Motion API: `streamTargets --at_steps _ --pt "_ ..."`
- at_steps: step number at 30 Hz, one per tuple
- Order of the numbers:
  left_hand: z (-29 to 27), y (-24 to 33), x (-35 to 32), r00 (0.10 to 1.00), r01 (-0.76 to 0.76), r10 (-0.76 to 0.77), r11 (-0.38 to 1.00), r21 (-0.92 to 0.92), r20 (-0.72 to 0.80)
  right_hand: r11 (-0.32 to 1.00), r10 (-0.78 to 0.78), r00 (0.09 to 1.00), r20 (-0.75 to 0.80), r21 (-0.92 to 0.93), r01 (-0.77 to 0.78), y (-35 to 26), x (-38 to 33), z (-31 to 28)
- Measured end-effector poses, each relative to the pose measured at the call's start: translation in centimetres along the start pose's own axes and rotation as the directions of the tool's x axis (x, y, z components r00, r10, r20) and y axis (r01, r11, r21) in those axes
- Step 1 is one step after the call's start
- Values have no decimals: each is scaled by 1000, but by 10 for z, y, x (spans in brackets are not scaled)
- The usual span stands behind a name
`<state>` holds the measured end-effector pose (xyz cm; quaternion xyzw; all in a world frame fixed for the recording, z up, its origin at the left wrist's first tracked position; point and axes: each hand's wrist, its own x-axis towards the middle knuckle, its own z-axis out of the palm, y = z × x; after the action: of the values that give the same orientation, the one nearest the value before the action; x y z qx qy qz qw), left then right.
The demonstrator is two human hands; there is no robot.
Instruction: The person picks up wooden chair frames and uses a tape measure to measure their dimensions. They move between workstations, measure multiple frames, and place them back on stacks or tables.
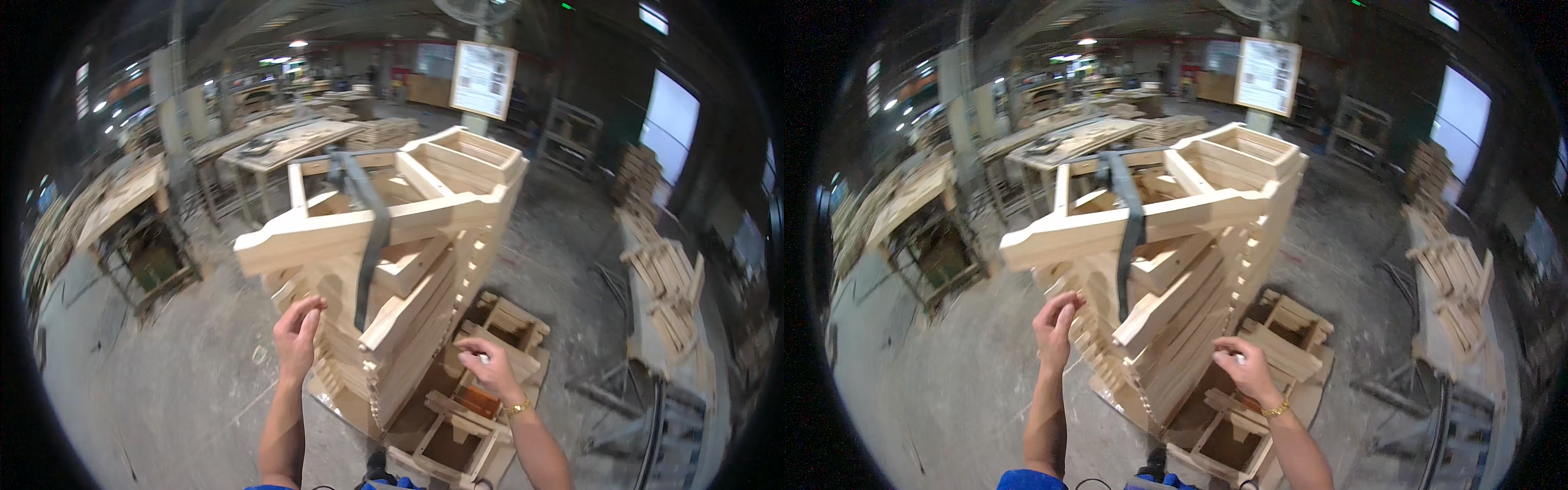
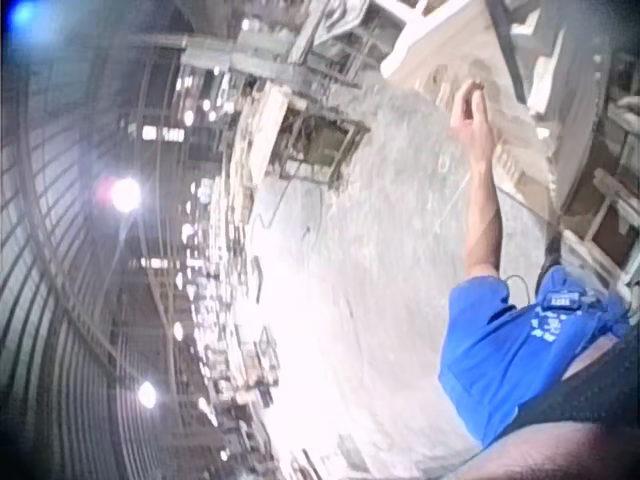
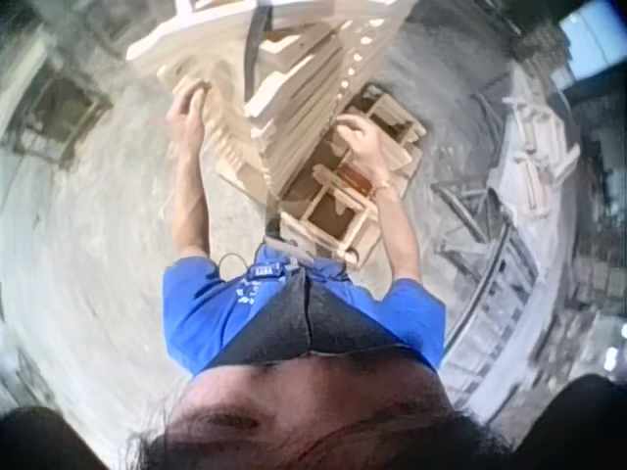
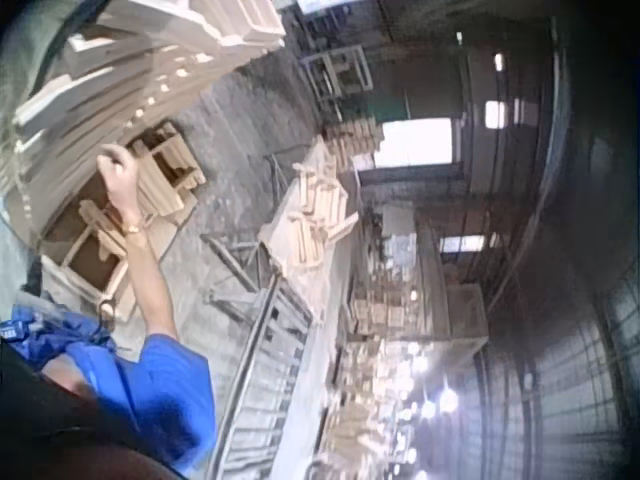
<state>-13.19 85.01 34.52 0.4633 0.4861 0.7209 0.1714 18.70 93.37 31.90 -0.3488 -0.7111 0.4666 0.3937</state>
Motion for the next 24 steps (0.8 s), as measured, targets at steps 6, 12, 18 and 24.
streamTargets --at_steps 6,12,18,24 --pt "-9 -8 16 967 -90 54 986 138 249 986 73 997 -39 -144 -78 -18 24 -2" --pt "47 31 -1 845 -386 223 884 266 486 914 -287 909 -302 -369 166 -22 129 -87" --pt "94 48 -10 885 -451 176 554 700 431 641 -514 827 -227 -743 195 -43 337 -130" --pt "110 25 -18 962 -272 113 275 922 250 -69 -369 918 147 -989 130 -43 458 -132"
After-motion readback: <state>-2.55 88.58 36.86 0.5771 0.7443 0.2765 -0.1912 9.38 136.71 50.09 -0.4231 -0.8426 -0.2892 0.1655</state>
